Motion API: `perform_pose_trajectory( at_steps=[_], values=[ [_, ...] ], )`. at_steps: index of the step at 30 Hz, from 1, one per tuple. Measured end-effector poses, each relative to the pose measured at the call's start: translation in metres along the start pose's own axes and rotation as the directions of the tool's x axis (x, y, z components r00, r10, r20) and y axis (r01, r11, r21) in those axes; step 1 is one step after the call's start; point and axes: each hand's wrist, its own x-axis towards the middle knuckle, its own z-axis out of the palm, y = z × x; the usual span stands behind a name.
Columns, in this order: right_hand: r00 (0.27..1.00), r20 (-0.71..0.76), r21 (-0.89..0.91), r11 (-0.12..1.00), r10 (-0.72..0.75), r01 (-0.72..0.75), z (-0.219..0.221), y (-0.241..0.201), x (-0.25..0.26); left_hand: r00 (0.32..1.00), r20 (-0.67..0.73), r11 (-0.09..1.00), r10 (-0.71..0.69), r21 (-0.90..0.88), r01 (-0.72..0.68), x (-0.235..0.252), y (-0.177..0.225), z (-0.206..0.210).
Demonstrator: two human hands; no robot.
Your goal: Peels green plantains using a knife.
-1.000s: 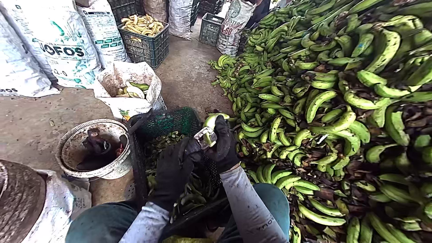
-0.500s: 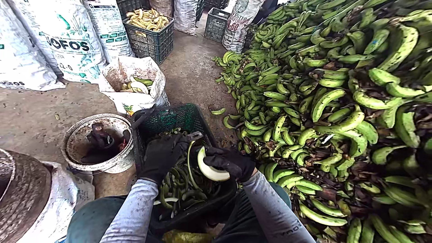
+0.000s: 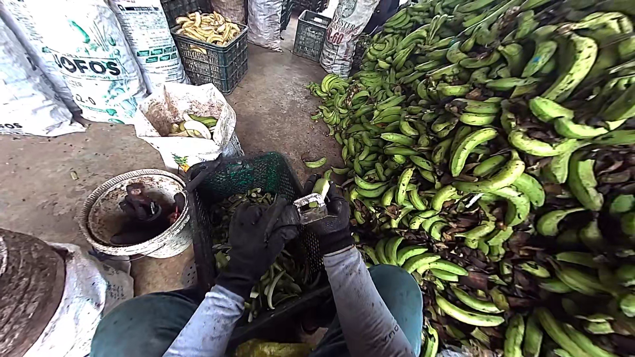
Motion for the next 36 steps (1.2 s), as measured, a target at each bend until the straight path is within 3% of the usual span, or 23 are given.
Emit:
perform_pose_trajectory(
  at_steps=[2, 4, 6, 8, 9, 11, 12, 14, 16, 17, 19, 22, 24, 25, 26, 27, 28, 30, 33, 36],
  values=[
    [0.999, -0.032, -0.058, 0.998, 0.019, -0.021, 0.000, 0.002, -0.002, 1.000, 0.014, 1.000, -0.015, 0.013, 0.015, 0.000, -0.001, -0.001],
    [0.998, 0.002, -0.230, 0.971, 0.067, -0.065, -0.001, 0.002, -0.006, 0.987, 0.123, 0.995, -0.099, 0.011, 0.098, 0.003, 0.002, -0.006],
    [0.974, 0.145, -0.419, 0.903, 0.176, -0.101, -0.006, 0.000, -0.009, 0.940, 0.270, 0.975, -0.209, -0.011, 0.220, 0.009, 0.003, -0.014],
    [0.942, 0.221, -0.509, 0.854, 0.254, -0.111, -0.010, -0.006, -0.010, 0.924, 0.308, 0.972, -0.225, 0.005, 0.235, 0.010, 0.001, -0.013],
    [0.953, 0.185, -0.553, 0.827, 0.239, -0.100, -0.010, -0.008, -0.011, 0.935, 0.292, 0.979, -0.202, 0.029, 0.202, 0.007, 0.000, -0.011],
    [0.997, -0.009, -0.678, 0.732, 0.072, -0.059, -0.002, -0.002, -0.017, 0.950, 0.265, 0.985, -0.168, 0.073, 0.154, 0.004, 0.001, -0.007],
    [0.998, -0.051, -0.792, 0.610, -0.039, -0.017, -0.001, 0.000, -0.019, 0.946, 0.270, 0.983, -0.180, 0.083, 0.163, 0.003, 0.004, -0.006],
    [0.987, 0.027, -0.976, 0.208, -0.157, 0.060, -0.008, 0.000, -0.023, 0.892, 0.349, 0.957, -0.288, 0.070, 0.282, 0.005, 0.011, -0.007],
    [0.980, 0.178, -0.966, -0.204, -0.083, 0.158, -0.012, -0.005, -0.027, 0.799, 0.444, 0.893, -0.405, 0.003, 0.450, 0.011, 0.011, -0.012],
    [0.976, 0.216, -0.934, -0.301, -0.042, 0.194, -0.013, -0.005, -0.028, 0.753, 0.484, 0.850, -0.446, -0.036, 0.526, 0.013, 0.009, -0.013],
    [0.975, 0.224, -0.909, -0.362, 0.001, 0.209, -0.013, -0.005, -0.028, 0.663, 0.549, 0.767, -0.509, -0.062, 0.639, 0.016, 0.004, -0.017],
    [0.977, 0.213, -0.951, -0.233, -0.025, 0.202, -0.016, -0.008, -0.030, 0.575, 0.564, 0.705, -0.593, 0.018, 0.709, 0.017, -0.005, -0.020],
    [0.986, 0.154, -0.985, -0.088, -0.061, 0.149, -0.022, -0.014, -0.026, 0.569, 0.557, 0.700, -0.605, 0.031, 0.713, 0.018, -0.006, -0.022],
    [0.995, 0.069, -0.994, 0.084, -0.069, 0.075, -0.025, -0.017, -0.020, 0.591, 0.548, 0.721, -0.592, 0.031, 0.693, 0.019, -0.006, -0.023],
    [0.999, -0.028, -0.942, 0.334, -0.020, -0.020, -0.028, -0.019, -0.014, 0.626, 0.536, 0.754, -0.567, 0.030, 0.656, 0.019, -0.006, -0.023],
    [0.993, -0.098, -0.826, 0.551, 0.066, -0.118, -0.030, -0.024, -0.010, 0.668, 0.527, 0.800, -0.525, 0.036, 0.599, 0.017, -0.005, -0.023],
    [0.980, -0.133, -0.701, 0.684, 0.150, -0.200, -0.032, -0.031, -0.006, 0.713, 0.524, 0.853, -0.467, 0.053, 0.520, 0.016, -0.004, -0.022],
    [0.959, -0.176, -0.542, 0.791, 0.223, -0.284, -0.032, -0.040, -0.004, 0.796, 0.519, 0.945, -0.312, 0.084, 0.316, 0.011, 0.000, -0.019],
    [0.954, -0.143, -0.412, 0.860, 0.264, -0.300, -0.040, -0.049, -0.005, 0.901, 0.433, 0.999, -0.011, 0.048, -0.011, -0.002, 0.004, -0.009],
    [0.918, -0.119, -0.311, 0.864, 0.378, -0.396, -0.046, -0.053, -0.004, 0.914, 0.368, 0.979, 0.172, 0.038, -0.200, -0.010, 0.006, 0.003]
  ],
)
